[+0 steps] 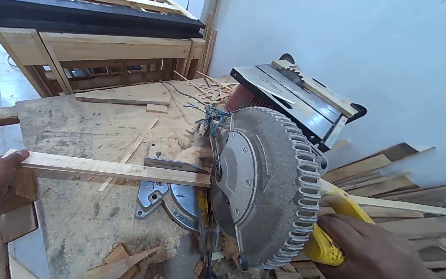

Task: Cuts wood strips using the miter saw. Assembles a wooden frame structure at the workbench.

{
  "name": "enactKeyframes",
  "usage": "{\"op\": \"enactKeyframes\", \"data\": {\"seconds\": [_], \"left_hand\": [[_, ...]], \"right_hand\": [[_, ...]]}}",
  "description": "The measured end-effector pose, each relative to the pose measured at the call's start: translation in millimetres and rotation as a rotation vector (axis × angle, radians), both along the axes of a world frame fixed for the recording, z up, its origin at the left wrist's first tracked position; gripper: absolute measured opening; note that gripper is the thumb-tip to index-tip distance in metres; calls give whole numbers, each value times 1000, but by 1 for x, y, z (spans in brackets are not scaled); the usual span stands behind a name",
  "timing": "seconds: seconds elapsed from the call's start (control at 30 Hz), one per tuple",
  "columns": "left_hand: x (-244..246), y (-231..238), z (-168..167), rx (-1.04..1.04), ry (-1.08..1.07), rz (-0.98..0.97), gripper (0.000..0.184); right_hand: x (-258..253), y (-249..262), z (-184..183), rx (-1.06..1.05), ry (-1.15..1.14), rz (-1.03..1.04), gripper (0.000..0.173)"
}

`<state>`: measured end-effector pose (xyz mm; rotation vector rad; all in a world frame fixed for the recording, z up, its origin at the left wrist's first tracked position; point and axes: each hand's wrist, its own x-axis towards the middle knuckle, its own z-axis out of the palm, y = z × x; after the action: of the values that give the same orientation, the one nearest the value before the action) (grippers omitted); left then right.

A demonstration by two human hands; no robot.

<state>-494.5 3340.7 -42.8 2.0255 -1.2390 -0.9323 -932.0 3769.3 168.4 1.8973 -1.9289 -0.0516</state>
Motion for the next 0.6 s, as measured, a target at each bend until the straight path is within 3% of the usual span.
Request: {"op": "enactKeyframes", "data": {"seconds": [0.07, 0.27, 0.47, 0.53, 0.6], "left_hand": [[11, -12, -18, -58, -68, 5, 69], [17, -23, -23, -57, -157, -2, 63], [20, -33, -31, -44, -180, -19, 65], [15, -32, -21, -36, -198, -31, 64], [-5, -9, 11, -4, -185, -77, 63]], "right_hand": [[2, 2, -2, -6, -12, -21, 28], [2, 7, -11, 10, -23, -34, 30], [14, 20, -68, -25, -43, -55, 27], [11, 13, -52, -11, -73, -52, 30], [3, 6, -26, -118, -77, -25, 33]]}}
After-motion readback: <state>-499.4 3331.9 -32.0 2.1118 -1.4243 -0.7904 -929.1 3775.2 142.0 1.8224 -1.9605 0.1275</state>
